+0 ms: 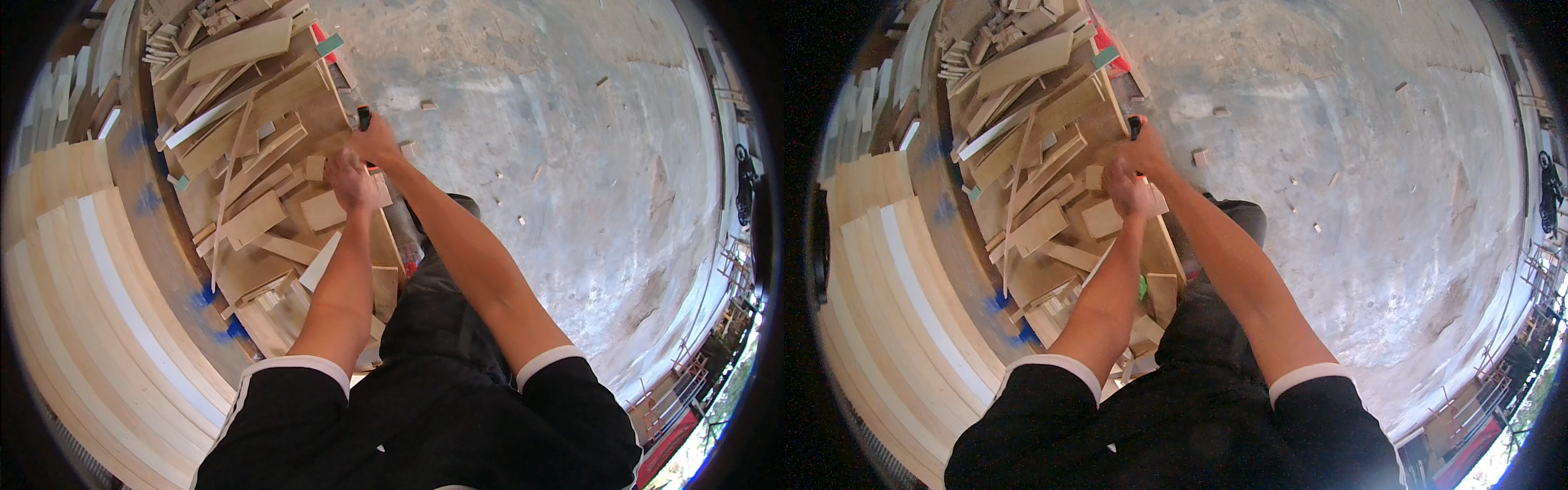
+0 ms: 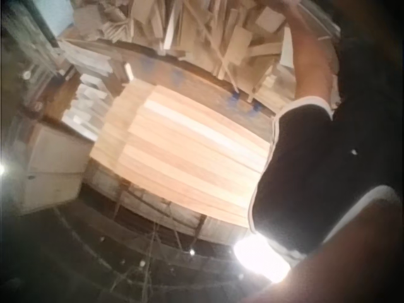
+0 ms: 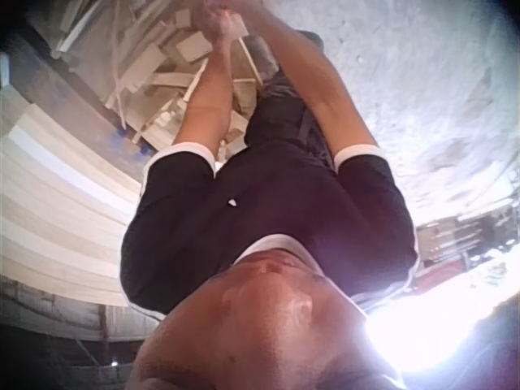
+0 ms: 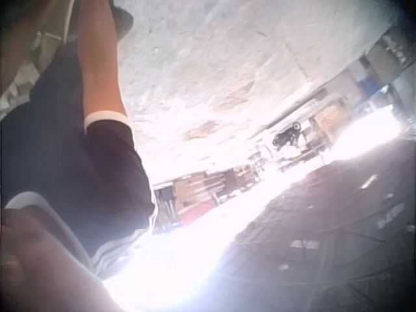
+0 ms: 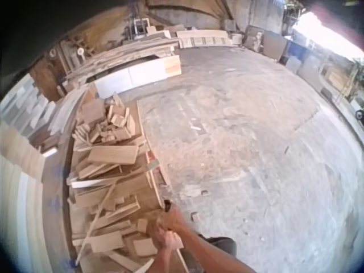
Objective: The person holds a small piece of wood and uses a piece of sandpaper to sand the edges and faces of the wood.
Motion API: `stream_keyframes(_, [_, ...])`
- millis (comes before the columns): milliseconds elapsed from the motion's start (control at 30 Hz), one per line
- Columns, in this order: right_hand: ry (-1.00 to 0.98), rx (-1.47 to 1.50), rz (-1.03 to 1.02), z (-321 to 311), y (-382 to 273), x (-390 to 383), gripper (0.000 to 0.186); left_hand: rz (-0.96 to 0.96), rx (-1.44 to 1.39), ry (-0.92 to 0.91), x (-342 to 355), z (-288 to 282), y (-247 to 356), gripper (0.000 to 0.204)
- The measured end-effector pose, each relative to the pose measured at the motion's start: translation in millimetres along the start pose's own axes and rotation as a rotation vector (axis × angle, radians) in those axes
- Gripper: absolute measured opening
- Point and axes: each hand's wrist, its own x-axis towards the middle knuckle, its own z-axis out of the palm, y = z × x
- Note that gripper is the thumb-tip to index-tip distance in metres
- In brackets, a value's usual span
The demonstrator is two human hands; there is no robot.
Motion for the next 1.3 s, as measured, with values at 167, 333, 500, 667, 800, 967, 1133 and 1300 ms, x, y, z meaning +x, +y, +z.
stream_keyframes(167, [0.089, -0.094, -0.069, -26.7, -10.8, 47.7, 0.029, 0.069, 0.076, 0.006, 1.5, -5.4, 11.0, 0.039])
stream_keyframes(333, [-0.11, -0.112, 0.176, -79.4, -57.8, -15.1, 0.029, 0.063, 0.122, 0.006, 4.2, -8.5, 9.1, 0.035])
stream_keyframes(500, [-0.106, -0.138, 0.046, -117.8, -61.7, -141.2, 0.022, 0.096, 0.128, 0.051, 1.4, -4.8, 9.9, 0.024])
stream_keyframes(667, [-0.139, -0.037, 0.05, -134.7, -79.6, -239.7, 0.017, 0.066, 0.127, 0.069, 4.0, -7.6, 19.6, 0.017])
stream_keyframes(800, [-0.169, -0.047, -0.082, -128.5, -76.8, -285.1, 0.029, 0.115, 0.14, 0.122, 4.5, -2.6, 12.8, 0.016])
stream_keyframes(967, [-0.148, 0.023, -0.054, -116.0, -75.7, -307.1, 0.011, 0.201, 0.172, 0.121, 4.6, 4.0, -0.5, 0.02])
stream_keyframes(1133, [-0.181, 0.015, -0.048, -122.8, -76.2, -314.0, 0.012, 0.189, 0.143, 0.119, 4.7, 2.5, 1.7, 0.021])
stream_keyframes(1300, [-0.193, 0.021, -0.045, -127.7, -84.4, -323.5, 0.015, 0.174, 0.133, 0.088, 4.3, -0.2, 2.6, 0.021])
